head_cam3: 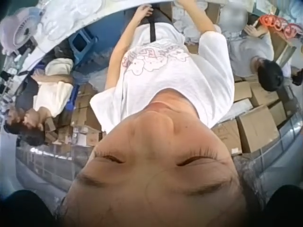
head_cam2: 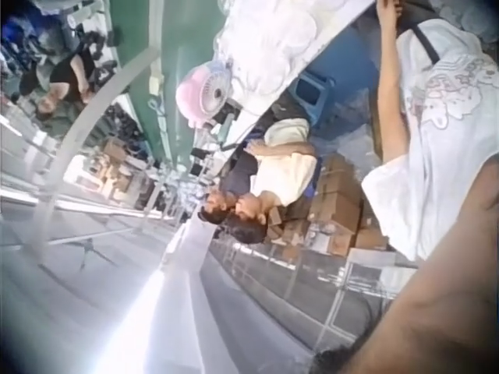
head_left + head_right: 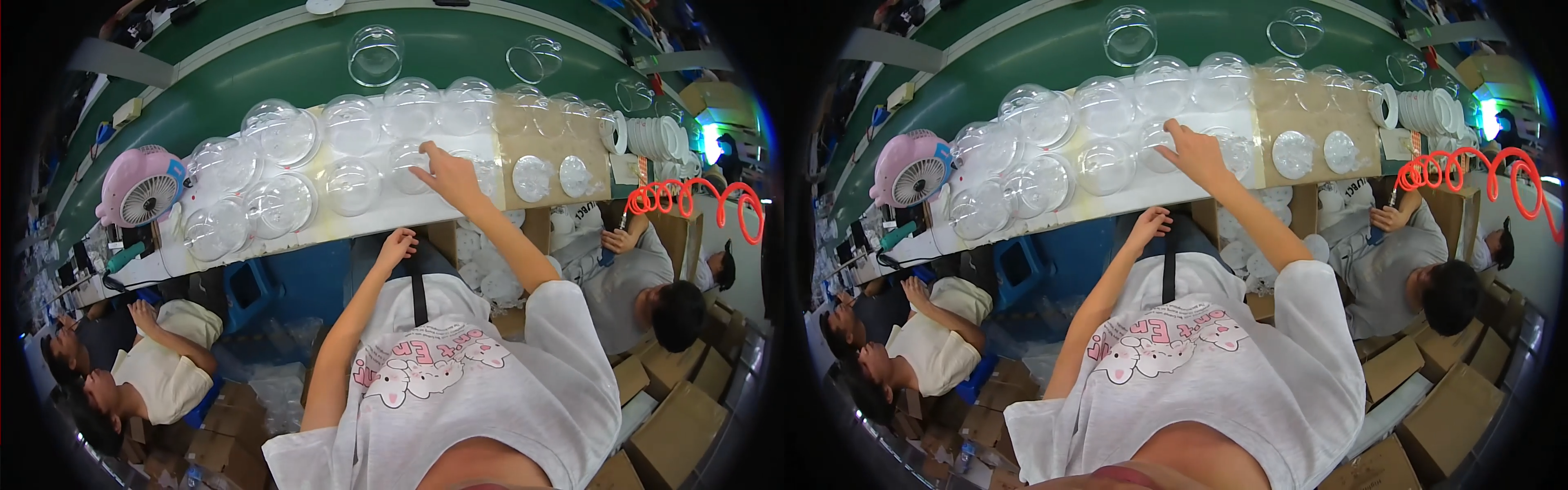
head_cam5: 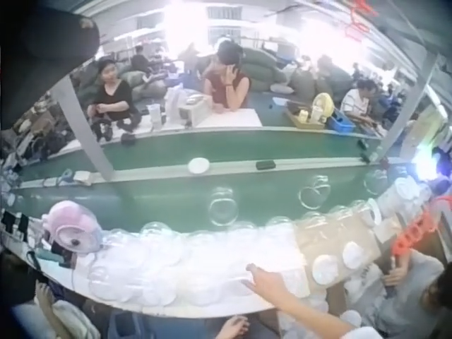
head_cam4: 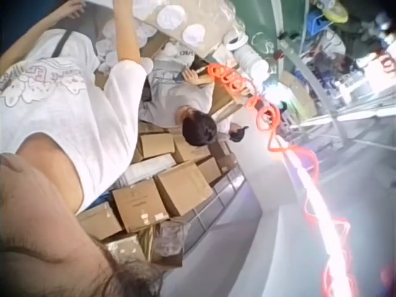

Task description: Assembling plastic dome covers and LED components into circular light fixtures on a factory production line.

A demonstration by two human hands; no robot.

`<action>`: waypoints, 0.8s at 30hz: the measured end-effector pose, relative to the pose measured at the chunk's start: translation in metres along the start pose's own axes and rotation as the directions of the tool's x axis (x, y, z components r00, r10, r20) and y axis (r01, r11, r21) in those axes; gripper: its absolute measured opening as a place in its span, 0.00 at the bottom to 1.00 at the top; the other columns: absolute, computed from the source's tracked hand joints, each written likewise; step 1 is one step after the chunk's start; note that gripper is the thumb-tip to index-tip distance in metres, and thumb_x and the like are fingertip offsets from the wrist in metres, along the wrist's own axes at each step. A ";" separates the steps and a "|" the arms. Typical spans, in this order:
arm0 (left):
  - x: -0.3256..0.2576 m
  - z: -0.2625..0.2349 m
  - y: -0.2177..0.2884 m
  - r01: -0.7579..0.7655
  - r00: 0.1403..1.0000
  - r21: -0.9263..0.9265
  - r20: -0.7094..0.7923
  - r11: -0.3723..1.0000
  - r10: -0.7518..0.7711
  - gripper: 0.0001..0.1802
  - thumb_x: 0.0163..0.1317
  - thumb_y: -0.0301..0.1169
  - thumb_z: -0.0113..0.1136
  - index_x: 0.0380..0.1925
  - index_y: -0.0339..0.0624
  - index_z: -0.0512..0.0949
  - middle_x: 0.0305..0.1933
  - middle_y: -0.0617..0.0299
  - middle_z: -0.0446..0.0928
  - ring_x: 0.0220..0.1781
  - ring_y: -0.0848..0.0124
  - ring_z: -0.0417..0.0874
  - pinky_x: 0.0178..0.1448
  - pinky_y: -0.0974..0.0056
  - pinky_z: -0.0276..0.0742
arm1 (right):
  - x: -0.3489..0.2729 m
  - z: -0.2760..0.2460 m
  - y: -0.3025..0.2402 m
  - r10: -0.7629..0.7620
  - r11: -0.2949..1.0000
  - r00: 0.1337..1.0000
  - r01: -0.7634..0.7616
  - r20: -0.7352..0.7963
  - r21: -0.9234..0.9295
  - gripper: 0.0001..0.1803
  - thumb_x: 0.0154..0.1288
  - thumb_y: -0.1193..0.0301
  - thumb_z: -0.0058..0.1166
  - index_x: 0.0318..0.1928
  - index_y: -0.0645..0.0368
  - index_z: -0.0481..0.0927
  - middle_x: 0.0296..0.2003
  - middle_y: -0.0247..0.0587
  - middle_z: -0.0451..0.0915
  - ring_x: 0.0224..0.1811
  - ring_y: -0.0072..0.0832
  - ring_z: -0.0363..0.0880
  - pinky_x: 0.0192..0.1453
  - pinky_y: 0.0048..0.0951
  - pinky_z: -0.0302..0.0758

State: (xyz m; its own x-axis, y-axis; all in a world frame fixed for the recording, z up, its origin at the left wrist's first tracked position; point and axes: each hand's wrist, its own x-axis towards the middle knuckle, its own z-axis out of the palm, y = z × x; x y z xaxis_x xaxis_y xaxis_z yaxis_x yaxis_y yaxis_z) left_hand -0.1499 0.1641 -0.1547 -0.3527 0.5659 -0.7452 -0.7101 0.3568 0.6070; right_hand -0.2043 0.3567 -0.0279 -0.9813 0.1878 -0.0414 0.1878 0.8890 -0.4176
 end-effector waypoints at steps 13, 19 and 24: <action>0.014 -0.025 -0.020 -0.292 0.955 0.299 0.144 0.908 0.260 0.12 0.59 0.31 0.50 0.41 0.39 0.71 0.33 0.61 0.76 0.30 0.74 0.77 0.37 0.70 0.73 | -0.007 -0.030 -0.018 0.190 0.959 0.967 -0.146 -0.168 0.243 0.09 0.54 0.69 0.56 0.35 0.57 0.72 0.28 0.40 0.77 0.22 0.27 0.76 0.26 0.25 0.72; 0.017 -0.007 0.008 -0.406 0.904 0.439 0.068 0.802 0.421 0.21 0.50 0.30 0.58 0.45 0.39 0.68 0.39 0.52 0.73 0.39 0.59 0.77 0.43 0.61 0.72 | -0.079 -0.108 -0.004 0.502 0.762 0.791 -0.213 -0.351 0.611 0.06 0.58 0.74 0.55 0.34 0.59 0.71 0.23 0.28 0.71 0.21 0.10 0.66 0.21 0.13 0.61; 0.061 0.020 0.036 -0.614 0.671 0.645 0.123 0.455 0.731 0.45 0.41 0.32 0.68 0.60 0.38 0.55 0.57 0.51 0.63 0.58 0.54 0.64 0.58 0.61 0.63 | -0.103 -0.159 -0.010 0.532 0.790 0.736 -0.252 -0.420 0.559 0.07 0.57 0.75 0.55 0.33 0.59 0.71 0.23 0.26 0.70 0.21 0.08 0.63 0.21 0.11 0.60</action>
State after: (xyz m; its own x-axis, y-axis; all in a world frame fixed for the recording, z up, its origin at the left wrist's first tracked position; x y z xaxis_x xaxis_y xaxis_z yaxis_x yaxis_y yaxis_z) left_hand -0.1846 0.2264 -0.1732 -0.6810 0.7320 -0.0226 0.2863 0.2946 0.9117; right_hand -0.0982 0.3949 0.1252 -0.6044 0.7862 0.1286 0.3721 0.4214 -0.8270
